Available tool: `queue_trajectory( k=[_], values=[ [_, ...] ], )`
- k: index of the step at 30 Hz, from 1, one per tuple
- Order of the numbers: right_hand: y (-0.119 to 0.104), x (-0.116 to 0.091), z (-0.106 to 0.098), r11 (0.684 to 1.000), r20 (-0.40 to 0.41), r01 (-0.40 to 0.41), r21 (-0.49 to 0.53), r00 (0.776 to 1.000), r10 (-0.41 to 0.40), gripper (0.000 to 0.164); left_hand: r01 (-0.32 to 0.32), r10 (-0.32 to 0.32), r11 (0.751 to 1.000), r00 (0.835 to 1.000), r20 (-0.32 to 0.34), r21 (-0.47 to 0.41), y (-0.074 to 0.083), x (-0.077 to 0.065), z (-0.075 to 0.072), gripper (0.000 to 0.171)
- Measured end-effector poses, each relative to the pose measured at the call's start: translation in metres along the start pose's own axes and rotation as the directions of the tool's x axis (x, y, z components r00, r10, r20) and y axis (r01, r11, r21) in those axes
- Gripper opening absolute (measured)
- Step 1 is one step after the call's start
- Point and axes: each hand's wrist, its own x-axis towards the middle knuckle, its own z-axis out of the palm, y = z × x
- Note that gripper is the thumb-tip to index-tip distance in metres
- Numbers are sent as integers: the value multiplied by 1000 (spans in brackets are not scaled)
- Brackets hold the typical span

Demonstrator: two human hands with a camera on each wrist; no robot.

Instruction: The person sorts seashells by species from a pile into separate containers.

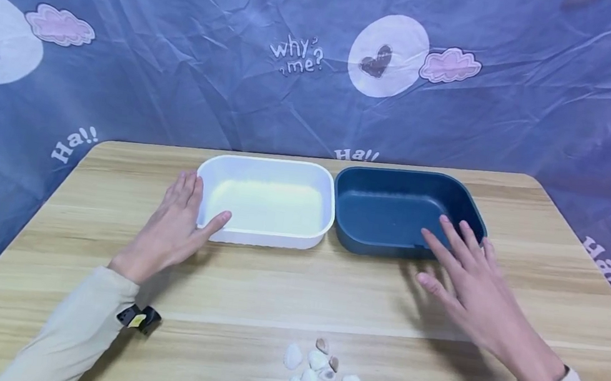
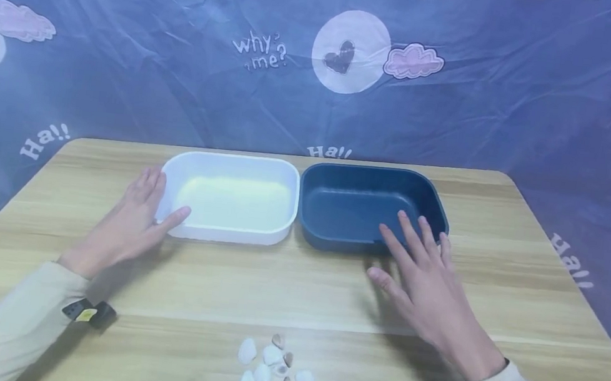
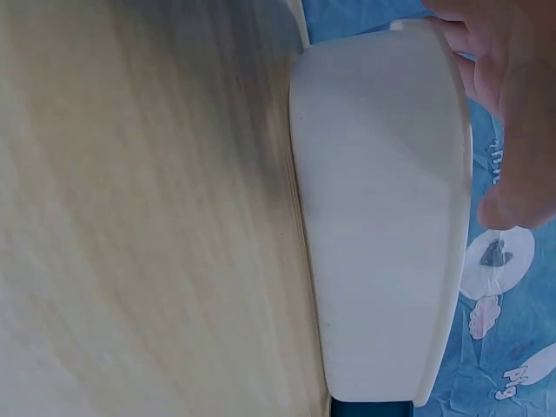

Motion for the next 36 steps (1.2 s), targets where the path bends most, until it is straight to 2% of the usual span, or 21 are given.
queue_trajectory(
  k=[5,9,11,15,18,20,23,26,36],
  values=[
    [-19,-8,8,982,-86,174,75,982,-168,67,-5,5,1000,1000,6,-5,-1,6,3,96],
    [-35,-16,21,934,-77,264,240,964,-253,61,6,-6,1000,1000,26,5,-1,9,4,98],
    [-40,-21,30,891,-41,264,368,962,-269,57,13,-13,1000,999,35,8,-2,9,4,99],
    [-44,-30,50,772,60,218,597,948,-314,56,16,-16,1000,999,42,3,-2,11,5,99],
    [-43,-34,62,705,79,227,672,925,-373,55,16,-17,1000,999,47,3,-2,13,4,99],
    [-43,-35,69,685,41,284,671,908,-417,54,18,-18,1000,998,53,4,-2,15,4,100],
    [-44,-36,76,674,-25,374,637,884,-467,47,11,-11,1000,998,55,4,-3,16,3,99],
    [-47,-36,80,687,-75,430,586,873,-482,39,7,-6,1000,999,52,-2,-6,17,4,98],
    [-53,-37,86,728,-122,413,547,900,-419,25,-20,21,1000,999,28,-18,-10,16,7,94]
  ],
)
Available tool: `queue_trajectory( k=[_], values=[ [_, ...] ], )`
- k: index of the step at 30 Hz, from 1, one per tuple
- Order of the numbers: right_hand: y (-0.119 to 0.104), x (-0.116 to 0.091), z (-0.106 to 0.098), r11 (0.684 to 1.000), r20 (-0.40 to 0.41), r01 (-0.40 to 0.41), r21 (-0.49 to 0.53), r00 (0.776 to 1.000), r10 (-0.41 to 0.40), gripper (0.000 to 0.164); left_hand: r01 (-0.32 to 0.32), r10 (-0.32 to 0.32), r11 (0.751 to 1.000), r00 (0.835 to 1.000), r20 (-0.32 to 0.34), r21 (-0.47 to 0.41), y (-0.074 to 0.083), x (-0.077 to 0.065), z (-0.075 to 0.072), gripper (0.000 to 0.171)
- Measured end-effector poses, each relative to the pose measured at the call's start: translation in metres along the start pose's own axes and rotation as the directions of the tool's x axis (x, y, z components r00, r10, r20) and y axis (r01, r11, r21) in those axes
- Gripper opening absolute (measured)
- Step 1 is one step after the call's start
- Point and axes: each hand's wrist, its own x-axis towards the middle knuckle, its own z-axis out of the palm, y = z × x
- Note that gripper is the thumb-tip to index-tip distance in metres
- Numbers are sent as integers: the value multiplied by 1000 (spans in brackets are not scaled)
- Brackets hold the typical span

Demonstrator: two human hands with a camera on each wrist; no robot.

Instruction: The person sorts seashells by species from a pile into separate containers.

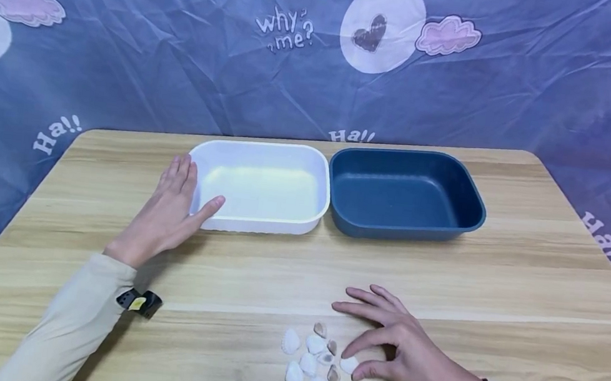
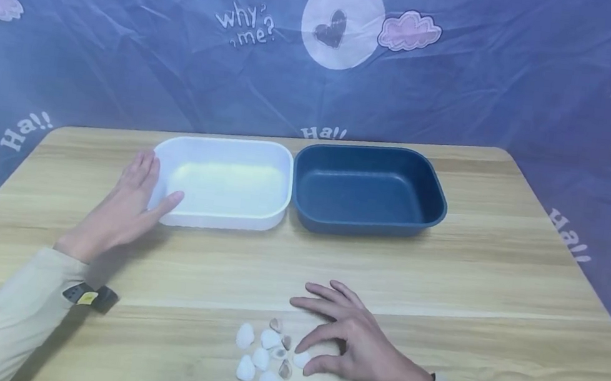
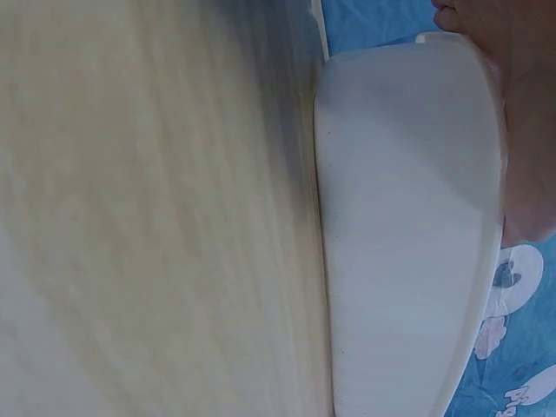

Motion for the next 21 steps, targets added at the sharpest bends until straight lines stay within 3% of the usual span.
queue_trajectory(
  k=[8,14,21],
  values=[
    [-4,-1,2,998,-15,-63,19,998,63,24,-5,5,1000,1000,-20,-11,-1,1,3,93],
    [-7,-1,5,991,-59,-130,-34,990,128,31,1,-2,1000,1000,-27,-28,0,1,3,93],
    [-10,-2,2,959,-27,-283,-25,959,282,33,10,-11,999,1000,-27,-33,0,2,4,93]
  ],
)
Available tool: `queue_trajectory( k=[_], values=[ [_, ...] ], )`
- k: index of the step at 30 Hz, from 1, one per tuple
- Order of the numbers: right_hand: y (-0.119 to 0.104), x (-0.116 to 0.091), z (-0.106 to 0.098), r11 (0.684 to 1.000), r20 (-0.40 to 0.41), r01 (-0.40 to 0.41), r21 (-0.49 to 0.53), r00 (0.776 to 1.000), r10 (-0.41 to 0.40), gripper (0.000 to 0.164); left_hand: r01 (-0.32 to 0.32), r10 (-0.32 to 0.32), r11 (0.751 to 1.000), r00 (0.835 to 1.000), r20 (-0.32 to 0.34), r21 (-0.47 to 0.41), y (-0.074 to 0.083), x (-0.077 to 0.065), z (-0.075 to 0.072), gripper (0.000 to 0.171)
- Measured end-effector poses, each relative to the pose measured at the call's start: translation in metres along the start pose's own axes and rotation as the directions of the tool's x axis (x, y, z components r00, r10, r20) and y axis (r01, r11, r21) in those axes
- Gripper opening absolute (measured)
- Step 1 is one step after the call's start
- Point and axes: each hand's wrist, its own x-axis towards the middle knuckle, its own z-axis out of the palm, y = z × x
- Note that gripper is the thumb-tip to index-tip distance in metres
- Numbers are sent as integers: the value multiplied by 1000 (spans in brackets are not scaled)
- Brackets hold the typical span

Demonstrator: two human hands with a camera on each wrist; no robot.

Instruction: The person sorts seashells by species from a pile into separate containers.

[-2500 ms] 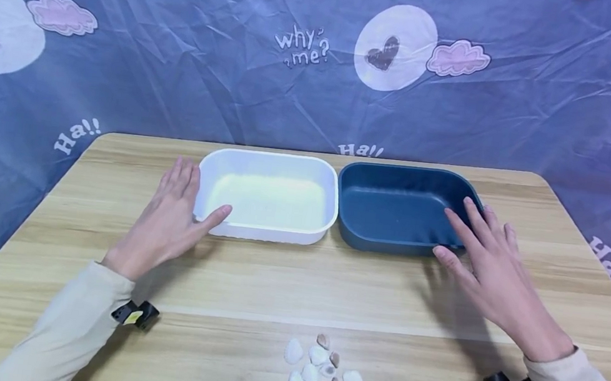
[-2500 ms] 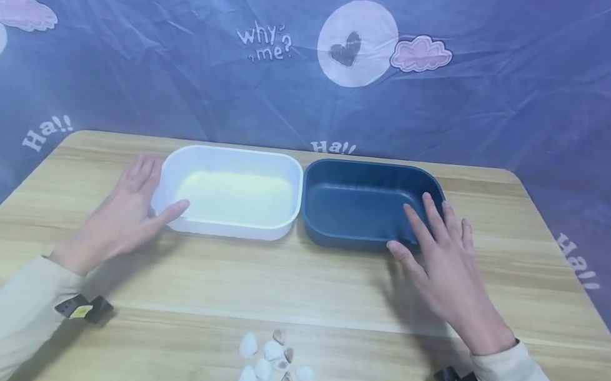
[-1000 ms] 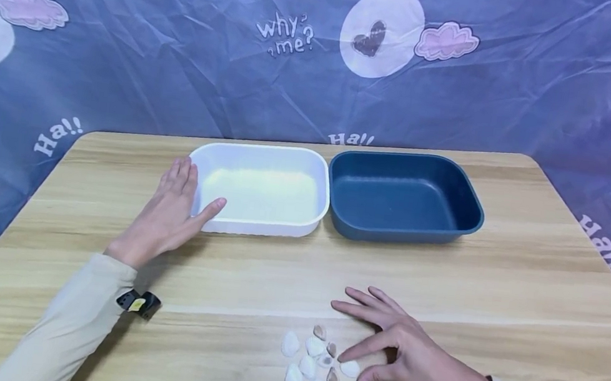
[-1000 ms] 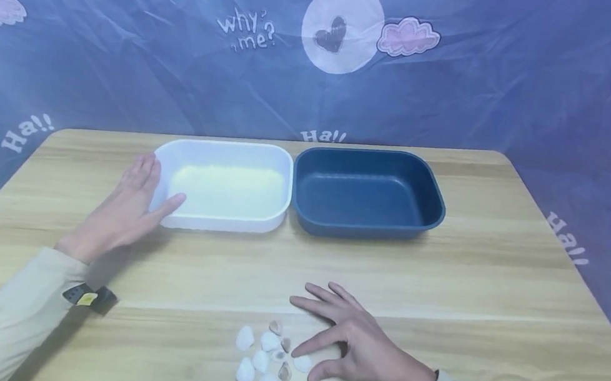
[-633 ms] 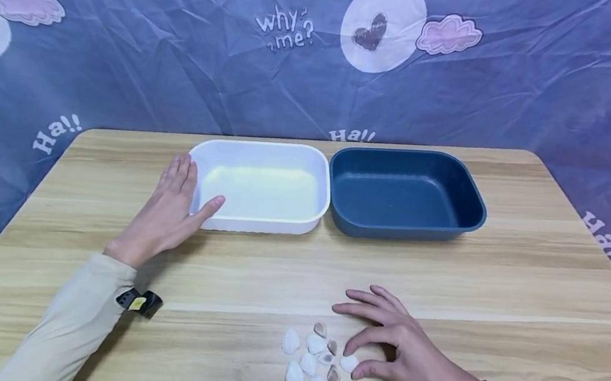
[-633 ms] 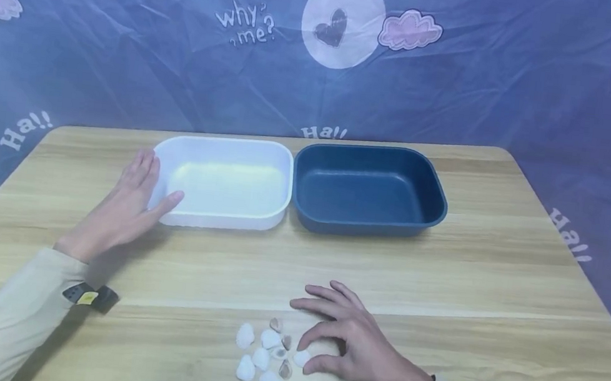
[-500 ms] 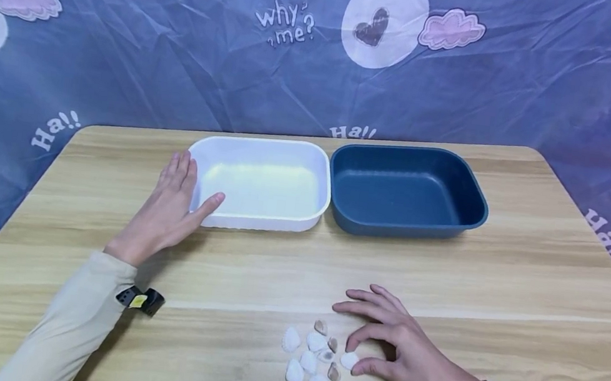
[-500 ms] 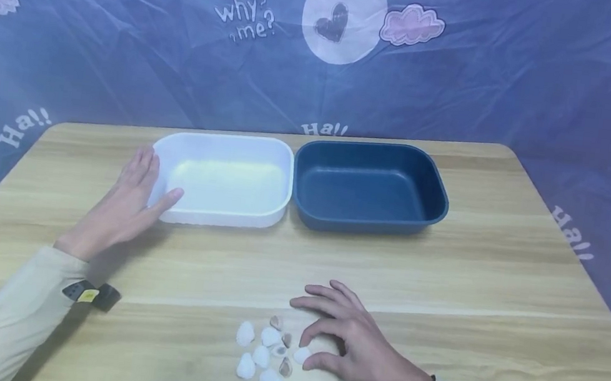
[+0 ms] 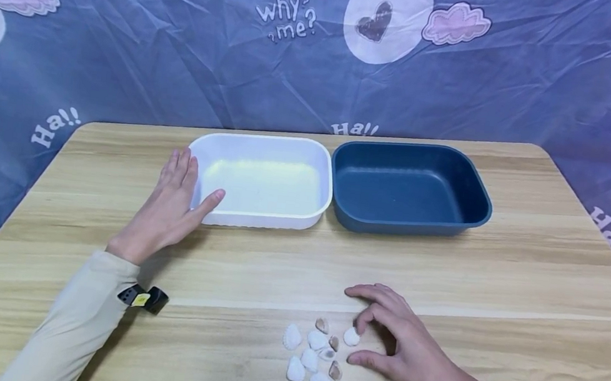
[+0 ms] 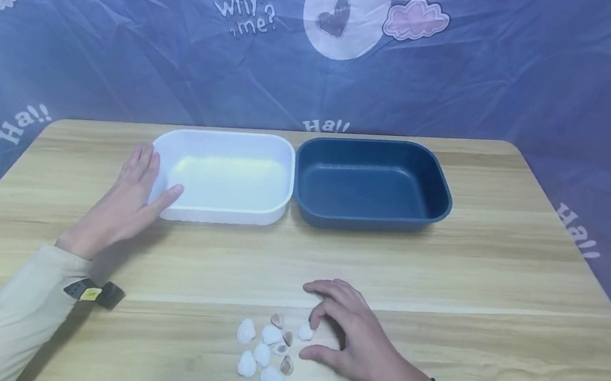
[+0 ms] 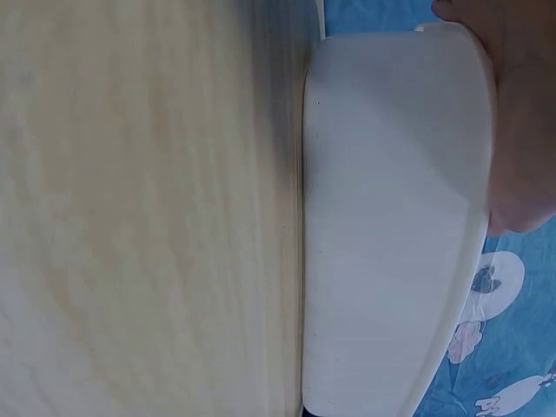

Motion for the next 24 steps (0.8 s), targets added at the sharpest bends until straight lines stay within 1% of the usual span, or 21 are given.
queue_trajectory(
  k=[3,7,10,16,18,21,23,24],
  values=[
    [1,0,-3,1000,18,-17,-5,1000,17,35,1,-1,1000,1000,1,-2,1,0,0,92],
    [3,2,-5,1000,21,-2,-24,1000,3,32,3,-3,1000,1000,0,-8,1,0,-1,92],
    [5,3,-5,1000,15,2,-16,1000,-2,29,10,-10,1000,1000,0,-15,1,-1,-1,92],
    [6,6,-6,1000,16,14,3,1000,-14,28,26,-26,999,1000,-17,-35,0,-4,-2,93],
    [7,7,-6,1000,15,16,24,1000,-17,28,29,-30,999,999,-17,-42,1,-4,-1,93],
    [5,11,-7,996,11,15,88,1000,-16,28,32,-32,999,999,-11,-42,2,-3,-1,95],
    [1,19,-11,992,5,25,121,1000,-25,29,29,-29,999,1000,-10,-30,4,-2,0,96],
    [-2,25,-13,992,-1,46,121,999,-47,30,28,-28,999,1000,-12,-24,4,-2,0,97]
  ],
)
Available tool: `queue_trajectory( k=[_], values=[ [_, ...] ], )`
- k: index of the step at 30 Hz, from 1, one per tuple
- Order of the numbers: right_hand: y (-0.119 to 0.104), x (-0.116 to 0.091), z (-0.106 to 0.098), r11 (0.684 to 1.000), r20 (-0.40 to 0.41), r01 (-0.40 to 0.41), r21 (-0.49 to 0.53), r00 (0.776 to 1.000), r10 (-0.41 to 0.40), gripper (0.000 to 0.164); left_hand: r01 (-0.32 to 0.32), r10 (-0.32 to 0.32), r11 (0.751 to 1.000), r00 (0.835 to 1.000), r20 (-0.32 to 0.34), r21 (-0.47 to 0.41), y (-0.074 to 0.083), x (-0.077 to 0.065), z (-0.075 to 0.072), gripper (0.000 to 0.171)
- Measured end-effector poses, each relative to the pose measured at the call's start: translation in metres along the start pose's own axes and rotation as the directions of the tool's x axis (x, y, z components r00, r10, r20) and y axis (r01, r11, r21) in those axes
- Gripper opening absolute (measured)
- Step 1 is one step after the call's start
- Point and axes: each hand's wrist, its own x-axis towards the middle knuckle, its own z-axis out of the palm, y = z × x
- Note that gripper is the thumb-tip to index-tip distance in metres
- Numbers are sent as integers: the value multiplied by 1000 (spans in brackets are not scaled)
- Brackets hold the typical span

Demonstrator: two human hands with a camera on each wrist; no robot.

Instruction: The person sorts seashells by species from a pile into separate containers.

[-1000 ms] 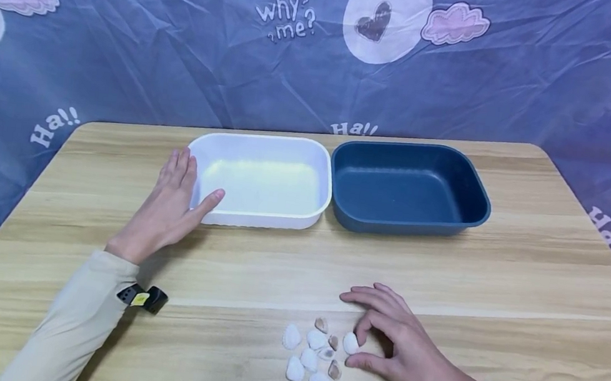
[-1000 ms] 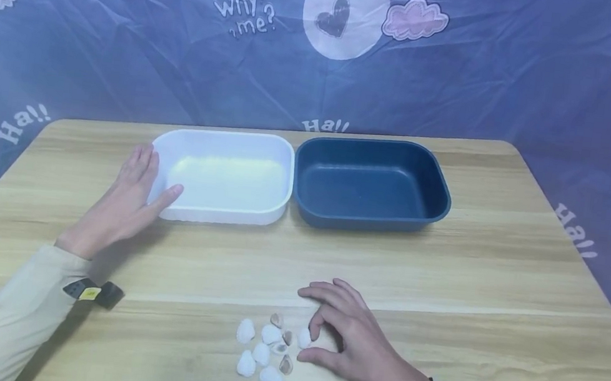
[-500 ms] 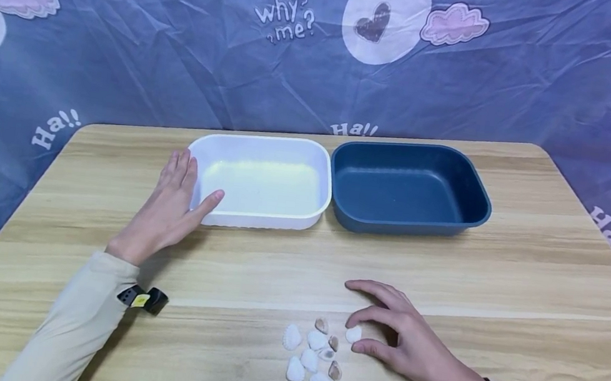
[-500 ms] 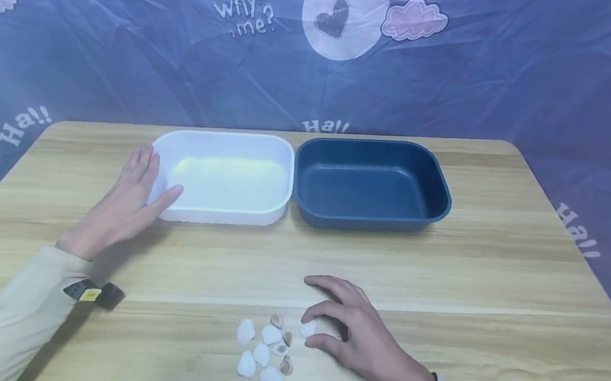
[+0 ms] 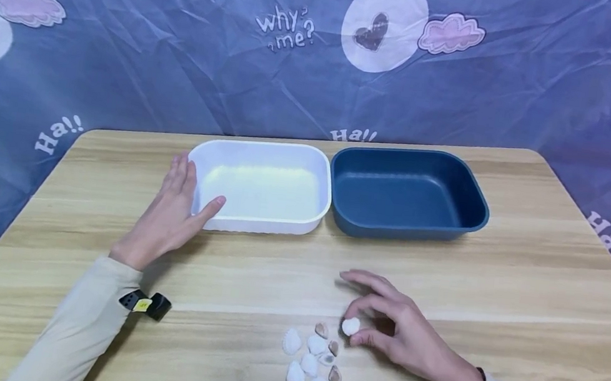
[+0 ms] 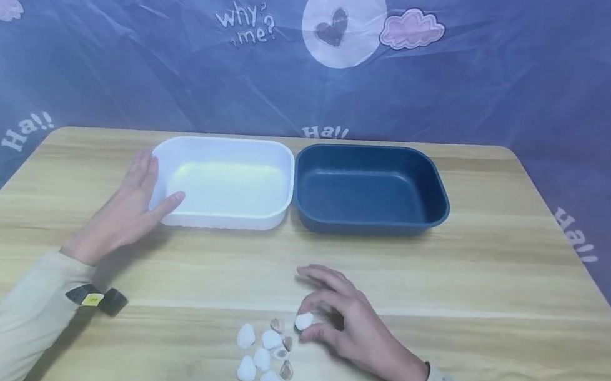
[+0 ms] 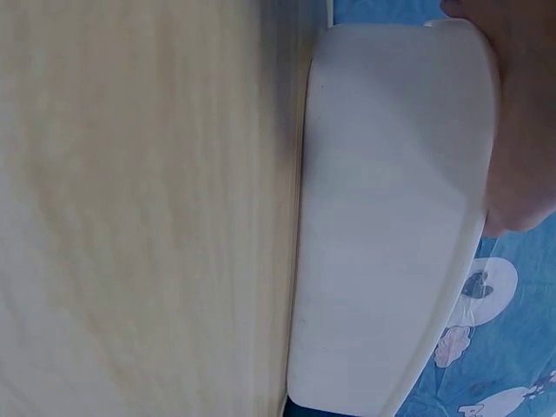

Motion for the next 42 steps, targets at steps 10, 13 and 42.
queue_trajectory(
  k=[10,13,42],
  values=[
    [-32,87,-4,998,-66,20,55,998,-16,23,-11,11,1000,1000,-3,25,-3,1,2,97],
    [-29,112,2,997,-118,-16,71,993,24,21,-15,16,1000,1000,-10,24,-3,1,1,96],
    [4,222,45,909,28,-363,-205,926,376,16,-24,26,999,999,-45,32,-4,-3,4,96]
  ],
)
